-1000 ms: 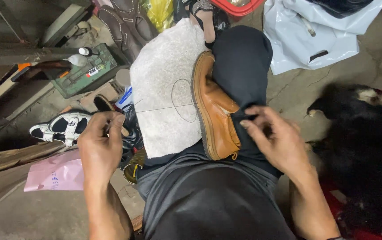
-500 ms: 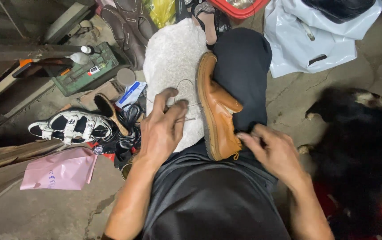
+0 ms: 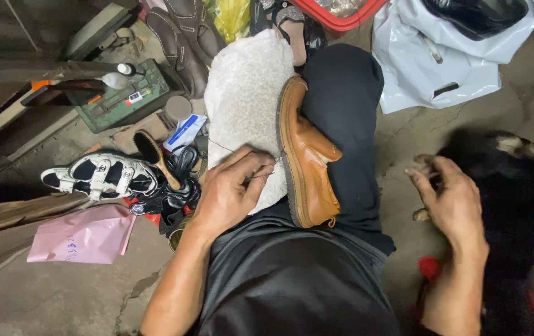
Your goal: Hand-sewing the sole of a brown leather shoe using a needle and thread in a workshop environment.
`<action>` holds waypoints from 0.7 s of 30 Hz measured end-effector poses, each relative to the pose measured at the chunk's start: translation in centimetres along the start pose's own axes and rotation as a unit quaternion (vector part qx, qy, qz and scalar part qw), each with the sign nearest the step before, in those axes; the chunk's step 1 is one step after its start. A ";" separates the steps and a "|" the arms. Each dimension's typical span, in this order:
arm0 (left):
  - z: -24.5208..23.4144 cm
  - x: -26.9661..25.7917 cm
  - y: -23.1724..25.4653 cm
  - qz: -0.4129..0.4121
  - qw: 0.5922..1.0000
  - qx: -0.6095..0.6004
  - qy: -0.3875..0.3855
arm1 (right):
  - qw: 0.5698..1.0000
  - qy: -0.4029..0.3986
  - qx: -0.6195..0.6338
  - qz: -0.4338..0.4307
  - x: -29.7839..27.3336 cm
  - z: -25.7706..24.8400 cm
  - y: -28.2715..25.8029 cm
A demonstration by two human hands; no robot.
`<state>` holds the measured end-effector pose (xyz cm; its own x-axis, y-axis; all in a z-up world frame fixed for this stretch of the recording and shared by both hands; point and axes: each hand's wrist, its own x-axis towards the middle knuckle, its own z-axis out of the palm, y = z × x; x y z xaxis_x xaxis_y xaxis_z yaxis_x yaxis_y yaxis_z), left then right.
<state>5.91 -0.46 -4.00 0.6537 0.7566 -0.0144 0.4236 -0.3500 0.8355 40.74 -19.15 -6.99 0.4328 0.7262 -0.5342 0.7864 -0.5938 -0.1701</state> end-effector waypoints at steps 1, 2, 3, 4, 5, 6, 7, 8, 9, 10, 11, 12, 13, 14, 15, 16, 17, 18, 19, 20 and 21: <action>0.1 0.0 -0.1 -0.024 0.998 -0.051 -0.002 | 0.992 0.049 0.102 -0.061 -0.7 -1.5 -3.0; 0.1 0.0 -0.3 -0.048 0.994 -0.102 -0.006 | 0.967 0.098 0.205 -0.119 -1.5 -2.9 -6.0; 0.0 -0.4 -0.6 -0.049 0.994 -0.099 -0.006 | 0.966 0.097 0.207 -0.121 -1.7 -2.7 -7.5; 0.1 -0.6 -0.9 -0.102 0.982 -0.155 -0.028 | 0.948 0.078 0.249 -0.181 -2.0 -2.5 -8.8; 0.2 -0.8 -1.1 -0.155 0.964 -0.210 -0.051 | 0.925 0.060 0.289 -0.240 -2.3 -2.4 -10.1; 0.3 -0.6 -0.7 -0.154 0.964 -0.210 -0.053 | 0.925 0.061 0.289 -0.238 -2.4 -1.9 -11.1; 0.3 -0.4 -0.3 -0.146 0.968 -0.202 -0.031 | 0.937 0.048 0.260 -0.229 -2.4 -1.4 -12.2; 0.3 -0.2 0.0 -0.139 0.971 -0.195 -0.006 | 0.947 0.035 0.229 -0.222 -2.4 -0.9 -13.4; 0.3 -0.1 0.2 -0.138 0.971 -0.195 -0.006 | 0.947 0.035 0.229 -0.222 -2.1 -0.4 -13.3; 0.3 -0.1 0.3 -0.146 0.970 -0.195 -0.001 | 0.956 -0.011 0.189 -0.224 -1.8 0.2 -13.2; 0.4 -0.1 0.4 -0.154 0.969 -0.195 0.005 | 0.961 -0.057 0.148 -0.225 -1.5 0.7 -13.1; 0.3 -0.1 0.4 -0.155 0.968 -0.197 0.005 | 0.962 -0.058 0.146 -0.225 -1.4 0.3 -13.3; 0.3 0.0 0.3 -0.158 0.968 -0.197 0.005 | 0.958 -0.065 0.165 -0.226 -1.2 -0.1 -13.6; 0.2 0.0 0.2 -0.159 0.967 -0.198 0.004 | 0.954 -0.070 0.184 -0.227 -1.1 -0.5 -13.9; 0.2 0.1 0.3 -0.159 0.967 -0.199 0.004 | 0.954 -0.070 0.183 -0.226 -1.3 -0.4 -13.9; 0.1 0.3 0.4 -0.159 0.966 -0.205 0.002 | 0.954 -0.050 0.187 -0.227 -1.4 -0.4 -14.0; 0.0 0.5 0.4 -0.159 0.965 -0.210 0.000 | 0.954 -0.030 0.191 -0.228 -1.4 -0.3 -14.1; 0.0 0.5 0.4 -0.160 0.964 -0.211 -0.001 | 0.954 -0.031 0.191 -0.227 -1.5 0.3 -13.7; 0.0 0.5 0.4 -0.161 0.964 -0.213 -0.004 | 0.954 -0.015 0.201 -0.223 -1.5 1.0 -13.3; 0.1 0.5 0.4 -0.163 0.963 -0.215 -0.007 | 0.952 0.002 0.212 -0.219 -1.5 1.6 -12.9; 0.2 0.5 0.4 -0.163 0.963 -0.215 -0.008 | 0.953 0.001 0.211 -0.218 -2.0 1.5 -12.4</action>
<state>6.54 -0.31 -3.74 0.5407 0.7776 -0.3208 0.3111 0.1695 0.9352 29.47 -13.78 -5.06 0.1061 0.9362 -0.3352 0.6443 -0.3214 -0.6939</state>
